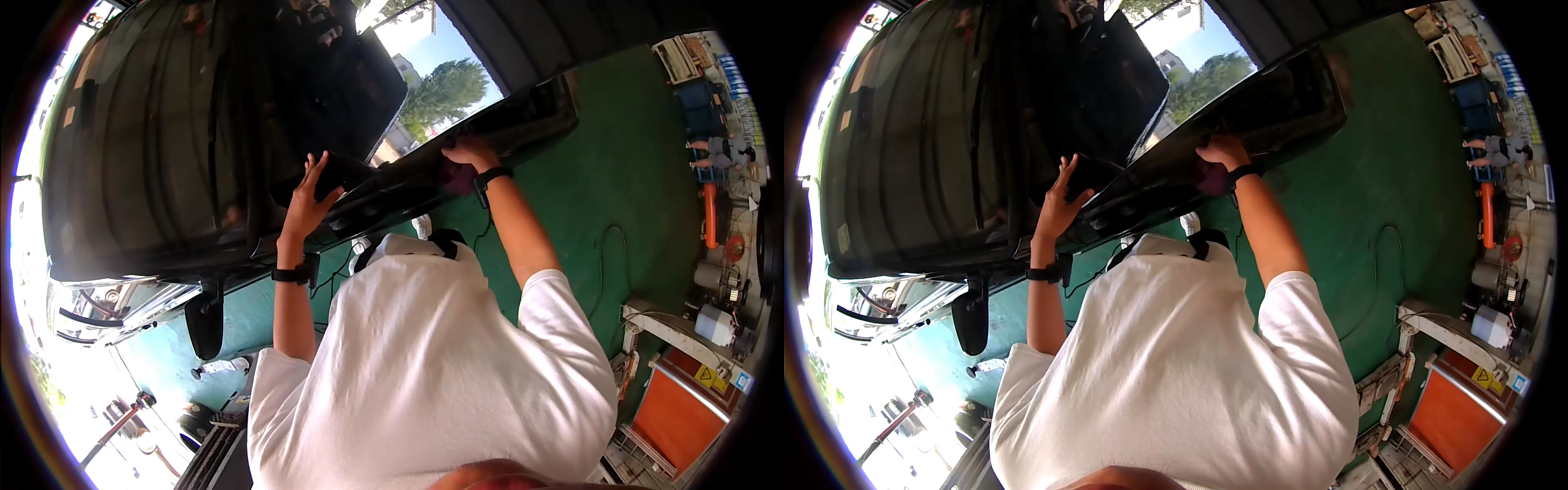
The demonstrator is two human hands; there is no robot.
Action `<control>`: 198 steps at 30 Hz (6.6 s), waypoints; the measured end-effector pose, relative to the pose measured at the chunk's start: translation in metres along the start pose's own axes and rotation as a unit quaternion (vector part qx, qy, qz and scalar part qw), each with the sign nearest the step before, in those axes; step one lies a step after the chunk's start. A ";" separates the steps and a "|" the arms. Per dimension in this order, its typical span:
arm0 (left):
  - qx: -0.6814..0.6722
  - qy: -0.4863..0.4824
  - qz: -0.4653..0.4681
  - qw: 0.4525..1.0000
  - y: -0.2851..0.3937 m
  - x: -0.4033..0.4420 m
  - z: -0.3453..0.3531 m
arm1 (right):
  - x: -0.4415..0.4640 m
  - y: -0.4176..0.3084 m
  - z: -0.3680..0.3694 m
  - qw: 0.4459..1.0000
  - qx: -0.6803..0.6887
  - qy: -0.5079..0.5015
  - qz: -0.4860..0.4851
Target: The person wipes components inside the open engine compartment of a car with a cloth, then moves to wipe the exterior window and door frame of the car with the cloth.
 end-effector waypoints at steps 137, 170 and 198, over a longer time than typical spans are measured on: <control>0.132 0.093 -0.034 0.986 -0.016 -0.001 0.072 | -0.036 -0.123 0.022 0.970 -0.022 0.135 -0.202; 0.098 0.108 -0.047 0.988 -0.005 -0.003 0.068 | 0.001 0.167 -0.038 0.976 0.046 0.191 -0.092; 0.322 0.100 -0.333 0.881 0.056 0.043 0.287 | 0.022 0.143 -0.027 0.922 0.043 0.115 -0.368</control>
Point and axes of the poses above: each hand's wrist, its own x-axis towards the middle knuckle, its own z-axis out of the palm, y = z × x, the point moved 2 cm from there along x, towards the middle knuckle, and after that the axes turned 5 degrees about z, right-handed, at the moved point
